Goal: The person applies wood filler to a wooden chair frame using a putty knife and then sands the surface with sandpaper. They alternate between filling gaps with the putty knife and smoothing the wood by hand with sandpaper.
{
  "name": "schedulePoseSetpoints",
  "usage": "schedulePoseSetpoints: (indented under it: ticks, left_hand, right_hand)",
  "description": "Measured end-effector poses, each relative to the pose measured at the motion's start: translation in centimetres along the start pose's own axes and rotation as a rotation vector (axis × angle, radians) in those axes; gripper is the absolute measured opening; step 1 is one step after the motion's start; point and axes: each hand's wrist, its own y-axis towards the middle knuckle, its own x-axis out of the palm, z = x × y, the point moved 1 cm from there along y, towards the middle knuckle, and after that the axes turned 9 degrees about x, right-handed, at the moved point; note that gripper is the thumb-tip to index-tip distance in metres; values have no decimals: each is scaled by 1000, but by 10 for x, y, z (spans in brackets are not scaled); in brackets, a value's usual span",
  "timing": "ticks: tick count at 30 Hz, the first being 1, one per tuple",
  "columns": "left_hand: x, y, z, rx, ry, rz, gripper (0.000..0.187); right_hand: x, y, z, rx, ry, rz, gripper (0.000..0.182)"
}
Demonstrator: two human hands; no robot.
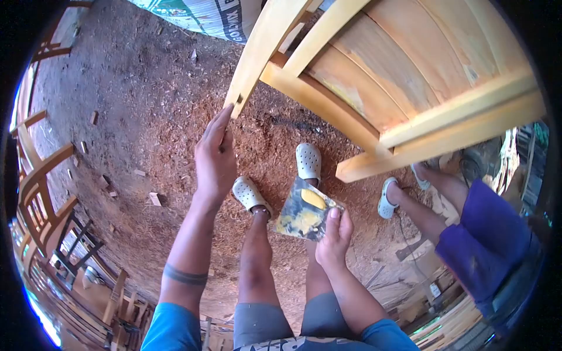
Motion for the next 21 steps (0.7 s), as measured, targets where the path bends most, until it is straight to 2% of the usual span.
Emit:
schedulePoseSetpoints:
  ticks: [5,9,11,13,16,19,21]
  left_hand:
    - [49,26,4,110,213,189,42]
    - [78,37,1,64,296,270,49]
    - [105,35,0,134,306,383,62]
    - [112,22,4,97,255,257,80]
    - [90,10,1,136,190,117,77]
    - [67,26,11,-22,147,289,62]
    - [71,36,14,-7,181,277,67]
  right_hand:
    - [-27,32,-28,3,-100,-23,35]
    - [-36,51,-46,50,-156,-23,36]
    - [-43,60,-53,47,-187,-80,35]
    - [-44,66,-58,71,-162,-84,35]
    - [-48,69,-64,75,-219,-151,35]
    - [-38,73,-71,18,-265,-213,40]
    - [-37,75,-69,6,-298,-221,42]
